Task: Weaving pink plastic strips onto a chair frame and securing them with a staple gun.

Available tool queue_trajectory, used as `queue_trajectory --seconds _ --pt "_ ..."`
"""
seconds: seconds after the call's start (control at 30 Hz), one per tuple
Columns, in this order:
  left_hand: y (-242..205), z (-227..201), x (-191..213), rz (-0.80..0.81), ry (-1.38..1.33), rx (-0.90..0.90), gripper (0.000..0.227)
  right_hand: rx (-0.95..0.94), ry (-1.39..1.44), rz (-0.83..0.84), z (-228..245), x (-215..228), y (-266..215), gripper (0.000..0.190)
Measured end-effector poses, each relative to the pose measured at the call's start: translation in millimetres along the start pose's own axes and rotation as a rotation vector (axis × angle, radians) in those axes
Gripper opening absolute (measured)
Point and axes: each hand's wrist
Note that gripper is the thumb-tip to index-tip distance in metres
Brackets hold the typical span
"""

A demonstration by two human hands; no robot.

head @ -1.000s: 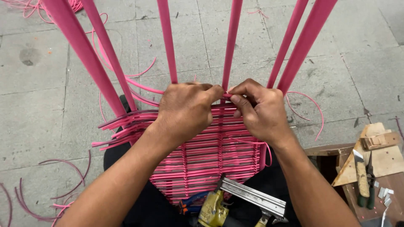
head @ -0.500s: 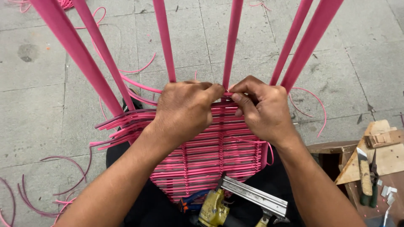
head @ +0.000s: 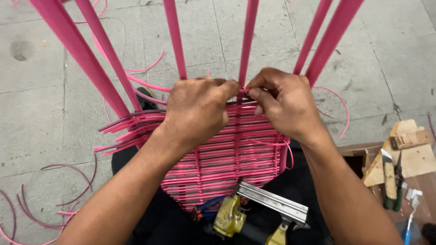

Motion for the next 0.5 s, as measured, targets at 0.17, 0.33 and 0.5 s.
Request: queue_trajectory --seconds 0.17,0.33,0.5 --pt "4.2 0.2 2.3 0.014 0.006 0.052 0.028 -0.024 0.067 -0.015 -4.2 -2.8 4.3 0.005" --pt "3.1 -0.2 0.2 -0.022 -0.002 0.044 0.03 -0.028 0.065 -0.038 1.5 -5.1 6.7 0.003" --pt "3.2 -3.1 0.0 -0.024 -0.006 0.068 0.029 -0.036 0.043 -0.045 2.7 -6.0 9.5 0.004"
Point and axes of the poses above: each hand's wrist, its own y-axis towards the middle knuckle, its own x-axis out of the back of the hand, z = x × y, and after that the axes turned 1 degree about x, right-handed
